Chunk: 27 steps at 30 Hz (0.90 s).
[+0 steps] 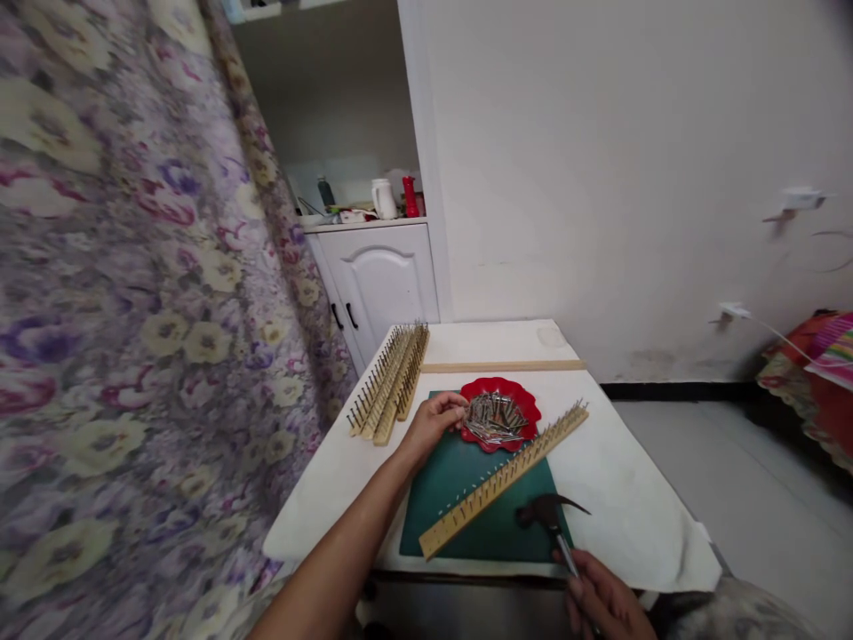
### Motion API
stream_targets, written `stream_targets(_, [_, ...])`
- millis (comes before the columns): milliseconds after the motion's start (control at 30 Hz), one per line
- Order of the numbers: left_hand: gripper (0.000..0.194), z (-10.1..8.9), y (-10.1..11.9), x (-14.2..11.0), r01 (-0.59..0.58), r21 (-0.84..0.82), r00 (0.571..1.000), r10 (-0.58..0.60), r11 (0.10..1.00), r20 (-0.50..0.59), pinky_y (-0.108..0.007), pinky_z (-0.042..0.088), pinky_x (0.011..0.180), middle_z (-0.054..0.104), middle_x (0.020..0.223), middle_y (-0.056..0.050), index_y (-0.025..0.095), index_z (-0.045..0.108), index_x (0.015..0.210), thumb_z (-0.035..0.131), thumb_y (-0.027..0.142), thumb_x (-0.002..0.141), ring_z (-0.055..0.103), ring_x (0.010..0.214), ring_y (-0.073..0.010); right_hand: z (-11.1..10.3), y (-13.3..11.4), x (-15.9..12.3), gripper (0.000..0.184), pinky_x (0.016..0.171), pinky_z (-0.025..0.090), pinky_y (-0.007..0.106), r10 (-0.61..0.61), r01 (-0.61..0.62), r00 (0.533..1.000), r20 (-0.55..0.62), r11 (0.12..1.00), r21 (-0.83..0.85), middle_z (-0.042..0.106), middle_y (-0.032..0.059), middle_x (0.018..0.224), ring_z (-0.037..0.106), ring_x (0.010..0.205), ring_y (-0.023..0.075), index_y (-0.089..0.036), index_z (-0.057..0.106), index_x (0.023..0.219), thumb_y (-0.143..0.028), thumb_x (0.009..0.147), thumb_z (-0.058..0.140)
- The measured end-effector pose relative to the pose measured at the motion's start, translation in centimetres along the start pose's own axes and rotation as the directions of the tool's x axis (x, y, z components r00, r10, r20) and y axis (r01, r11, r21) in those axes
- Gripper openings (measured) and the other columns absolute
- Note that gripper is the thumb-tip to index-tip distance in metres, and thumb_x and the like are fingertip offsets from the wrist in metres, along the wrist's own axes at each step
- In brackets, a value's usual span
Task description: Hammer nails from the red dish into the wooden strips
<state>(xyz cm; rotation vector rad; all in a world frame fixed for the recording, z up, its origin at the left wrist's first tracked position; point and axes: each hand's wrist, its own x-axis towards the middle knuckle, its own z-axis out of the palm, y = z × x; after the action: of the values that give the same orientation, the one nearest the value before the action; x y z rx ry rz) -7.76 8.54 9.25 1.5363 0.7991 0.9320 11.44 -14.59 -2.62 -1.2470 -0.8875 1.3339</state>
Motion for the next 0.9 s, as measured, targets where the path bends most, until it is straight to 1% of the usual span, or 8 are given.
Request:
stream_targets(100, [0.019,-0.9,1.0,-2.6,0.01,-0.038,0.999,-0.011,0.999,-0.038,-0.02,0.036,0.052,0.061,0.066,0.001,0.014,0.061,0.084,0.063,0.028,0.071,0.052,0.055,-0.009,-0.1,0.4,-0.1,0.056,0.029,0.018,0.016,-0.024,0.024,1.0,0.001,0.999,-0.02,0.055,-0.0041,0.05,0.038,0.027,0.0055,-0.016,0.058,0.104,-0.063,0.074,0.057])
stream_targets(200, [0.018,-2.0,1.0,-6.2,0.01,-0.049,0.991,-0.017,0.999,-0.135,-0.02,0.038,0.053,0.064,0.068,-0.001,0.014,0.06,0.082,0.064,0.029,0.072,0.056,0.058,-0.0103,0.0,0.8,-0.2,0.055,0.028,0.021,0.016,-0.042,0.042,0.999,0.003,0.999,-0.021,0.057,-0.0046,0.053,0.039,0.023,0.0048,-0.017,0.055,0.107,-0.062,0.076,0.055])
stream_targets(333, [0.017,-2.9,-1.0,-11.8,0.047,-0.016,0.945,-0.05,0.999,-0.324,-0.022,0.041,0.056,0.065,0.065,-0.002,0.015,0.06,0.076,0.065,0.031,0.071,0.056,0.059,-0.012,0.1,0.6,-0.6,0.051,0.027,0.027,0.016,-0.031,0.031,1.0,0.002,0.999,-0.035,0.06,-0.0041,0.057,0.043,0.024,0.006,-0.018,0.053,0.109,-0.058,0.078,0.056])
stream_targets(400, [0.018,-2.6,-2.4,-14.2,0.092,-0.018,0.914,-0.092,0.996,-0.396,-0.022,0.041,0.056,0.066,0.066,-0.002,0.015,0.061,0.075,0.066,0.032,0.071,0.057,0.06,-0.0127,0.1,0.3,-0.8,0.047,0.028,0.028,0.017,-0.035,0.035,0.999,-0.001,0.998,-0.048,0.061,-0.0039,0.057,0.044,0.026,0.0059,-0.018,0.053,0.109,-0.054,0.08,0.056])
stream_targets(467, [0.019,-1.8,-3.5,-15.9,0.132,-0.012,0.896,-0.125,0.991,-0.426,-0.022,0.043,0.059,0.066,0.068,-0.003,0.015,0.062,0.076,0.066,0.033,0.071,0.058,0.063,-0.0136,0.1,0.2,-1.0,0.044,0.029,0.029,0.017,-0.041,0.041,0.999,0.005,0.997,-0.061,0.063,-0.0037,0.059,0.045,0.026,0.0056,-0.018,0.053,0.11,-0.052,0.081,0.056])
stream_targets(567, [0.018,0.0,-4.5,-16.9,0.134,0.05,0.904,-0.102,0.99,-0.415,-0.023,0.043,0.063,0.064,0.067,-0.001,0.015,0.063,0.073,0.066,0.033,0.071,0.057,0.066,-0.0141,0.2,0.3,-1.2,0.042,0.029,0.029,0.016,-0.051,0.052,0.999,0.016,0.996,-0.077,0.063,-0.004,0.06,0.044,0.027,0.005,-0.018,0.05,0.111,-0.05,0.084,0.055])
stream_targets(700, [0.015,1.8,-5.0,-16.7,0.063,0.179,0.921,0.012,0.982,-0.39,-0.021,0.042,0.061,0.06,0.07,0.0,0.016,0.064,0.071,0.064,0.031,0.074,0.054,0.067,-0.0135,0.3,0.5,-1.2,0.044,0.028,0.027,0.016,-0.056,0.056,0.998,0.012,0.995,-0.078,0.062,-0.0046,0.059,0.043,0.026,0.0048,-0.018,0.05,0.112,-0.051,0.083,0.055])
stream_targets(900, [0.014,2.2,-5.2,-16.3,0.03,0.286,0.921,0.085,0.958,-0.38,-0.021,0.041,0.061,0.058,0.071,-0.001,0.017,0.063,0.071,0.058,0.028,0.078,0.053,0.068,-0.0137,0.3,0.7,-1.1,0.045,0.028,0.028,0.016,-0.047,0.048,0.999,0.011,0.996,-0.07,0.06,-0.0056,0.057,0.044,0.025,0.0056,-0.018,0.049,0.111,-0.052,0.083,0.055])
